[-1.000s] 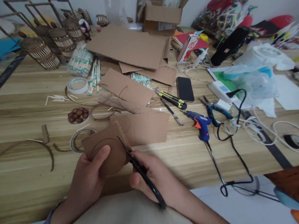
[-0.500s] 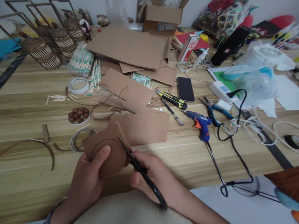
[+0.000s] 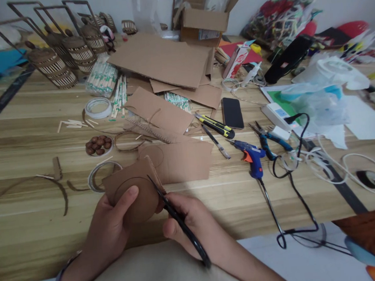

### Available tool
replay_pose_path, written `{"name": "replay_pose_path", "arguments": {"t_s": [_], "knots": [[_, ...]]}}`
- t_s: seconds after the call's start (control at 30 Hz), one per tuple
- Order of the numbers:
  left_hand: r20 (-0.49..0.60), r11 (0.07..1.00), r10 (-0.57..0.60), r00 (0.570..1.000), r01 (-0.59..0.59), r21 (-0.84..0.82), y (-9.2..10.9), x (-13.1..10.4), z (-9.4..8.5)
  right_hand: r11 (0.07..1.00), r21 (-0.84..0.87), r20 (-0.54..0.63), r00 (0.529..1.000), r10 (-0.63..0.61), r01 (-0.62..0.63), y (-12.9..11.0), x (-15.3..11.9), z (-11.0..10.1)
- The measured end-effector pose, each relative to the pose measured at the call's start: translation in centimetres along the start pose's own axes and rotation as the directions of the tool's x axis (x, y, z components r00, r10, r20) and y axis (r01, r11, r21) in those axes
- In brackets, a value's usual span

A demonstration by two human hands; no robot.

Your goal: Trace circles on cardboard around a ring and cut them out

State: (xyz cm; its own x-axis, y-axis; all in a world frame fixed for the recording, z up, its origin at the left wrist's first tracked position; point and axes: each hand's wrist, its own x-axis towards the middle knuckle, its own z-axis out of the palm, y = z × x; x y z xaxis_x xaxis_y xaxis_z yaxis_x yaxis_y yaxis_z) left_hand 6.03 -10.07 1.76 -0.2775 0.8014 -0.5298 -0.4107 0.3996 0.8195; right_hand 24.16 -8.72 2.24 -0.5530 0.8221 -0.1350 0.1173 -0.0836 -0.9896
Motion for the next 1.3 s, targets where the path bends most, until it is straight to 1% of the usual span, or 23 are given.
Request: {"name": "replay_pose_path", "arguments": {"t_s": [0.23, 0.33, 0.5, 0.73, 0.87, 1.07, 1.13, 1.3], "knots": [[-0.017, 0.999, -0.028, 0.999, 0.028, 0.024, 1.01, -0.39, 0.53, 1.000, 0.010, -0.001, 1.000, 0.007, -0.007, -0.05, 0.20, -0.09], [-0.022, 0.999, -0.023, 1.000, 0.024, 0.045, 0.82, -0.30, 0.42, 1.000, 0.008, 0.000, 1.000, 0.018, -0.018, -0.02, 0.15, -0.09], [-0.001, 0.999, -0.003, 1.000, 0.003, 0.033, 0.42, -0.24, 0.14, 1.000, 0.005, -0.001, 1.000, 0.010, -0.010, -0.09, 0.11, -0.01], [-0.021, 1.000, -0.009, 1.000, 0.009, 0.013, 0.66, -0.41, 0.34, 0.998, -0.041, 0.003, 0.999, 0.046, -0.046, -0.10, -0.07, -0.04], [-0.030, 1.000, -0.023, 0.999, 0.022, -0.010, 0.64, -0.36, 0.45, 0.999, -0.025, -0.004, 0.999, 0.037, -0.037, -0.19, -0.03, -0.04], [-0.026, 0.999, -0.035, 0.999, 0.035, 0.020, 0.95, -0.41, 0.50, 0.998, -0.007, 0.009, 0.998, 0.059, -0.059, -0.04, -0.23, 0.02], [-0.028, 0.999, -0.029, 0.999, 0.030, 0.026, 1.01, -0.46, 0.45, 0.999, 0.002, 0.003, 0.999, 0.052, -0.052, 0.09, -0.26, 0.03], [-0.007, 1.000, -0.020, 1.000, 0.020, 0.021, 0.82, -0.44, 0.36, 0.997, -0.001, 0.004, 0.997, 0.082, -0.082, 0.33, -0.18, -0.04]]}}
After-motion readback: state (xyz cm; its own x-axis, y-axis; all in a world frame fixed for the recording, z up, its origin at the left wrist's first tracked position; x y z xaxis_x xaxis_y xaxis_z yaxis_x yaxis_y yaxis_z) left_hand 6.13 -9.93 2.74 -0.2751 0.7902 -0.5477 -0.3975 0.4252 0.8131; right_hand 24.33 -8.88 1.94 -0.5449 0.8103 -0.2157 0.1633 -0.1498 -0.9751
